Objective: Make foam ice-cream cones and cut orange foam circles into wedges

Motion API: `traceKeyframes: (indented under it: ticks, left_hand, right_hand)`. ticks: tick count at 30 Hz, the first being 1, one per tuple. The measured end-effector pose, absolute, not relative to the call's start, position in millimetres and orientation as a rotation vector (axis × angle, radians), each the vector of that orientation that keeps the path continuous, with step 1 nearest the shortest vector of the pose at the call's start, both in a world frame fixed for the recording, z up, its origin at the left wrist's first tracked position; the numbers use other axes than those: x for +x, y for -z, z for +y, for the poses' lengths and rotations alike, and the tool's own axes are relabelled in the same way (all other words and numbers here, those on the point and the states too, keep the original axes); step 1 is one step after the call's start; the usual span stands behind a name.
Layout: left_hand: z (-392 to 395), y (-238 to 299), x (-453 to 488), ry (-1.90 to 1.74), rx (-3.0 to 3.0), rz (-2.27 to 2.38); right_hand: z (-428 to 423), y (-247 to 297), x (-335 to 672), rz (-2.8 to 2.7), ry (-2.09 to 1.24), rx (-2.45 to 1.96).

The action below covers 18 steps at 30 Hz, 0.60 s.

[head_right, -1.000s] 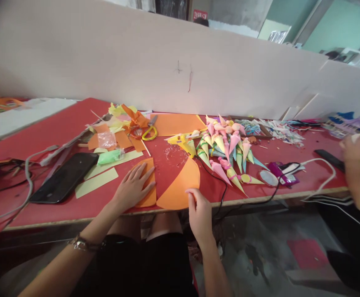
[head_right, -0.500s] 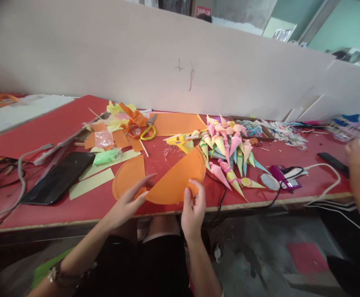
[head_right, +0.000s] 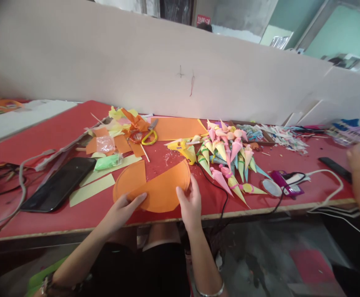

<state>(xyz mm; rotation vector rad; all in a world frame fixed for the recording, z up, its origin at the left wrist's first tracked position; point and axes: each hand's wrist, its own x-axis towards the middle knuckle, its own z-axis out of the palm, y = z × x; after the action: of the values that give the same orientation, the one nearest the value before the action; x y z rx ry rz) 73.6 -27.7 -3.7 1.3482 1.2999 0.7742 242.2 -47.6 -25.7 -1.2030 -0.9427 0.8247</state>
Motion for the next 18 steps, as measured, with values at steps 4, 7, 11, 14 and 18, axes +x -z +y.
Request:
traceKeyframes:
  ticks: [4, 7, 11, 14, 18]
  left_hand:
    - [-16.3, 0.1, 63.5, -0.827, 1.309, 1.520]
    - [-6.9, -7.3, 58.3, -0.861, 1.295, 1.404]
    - [-1.4, -12.2, 56.1, -0.828, 1.400, 1.110]
    - [0.2, -10.4, 58.1, -0.834, 1.525, 1.223]
    - [8.2, -7.0, 58.1, -0.840, 1.526, 1.311]
  right_hand:
    - [-43.9, 23.7, 238.6, -1.337, -0.449, -1.308]
    - [-39.5, 22.5, 229.8, -1.700, -0.235, -1.281]
    - [-34.0, 21.6, 216.8, -1.771, -0.146, -1.293]
    - [-33.3, 19.1, 211.4, -1.787, -0.233, -1.242]
    - [-27.0, 13.7, 211.3, -1.662, -0.526, -1.111]
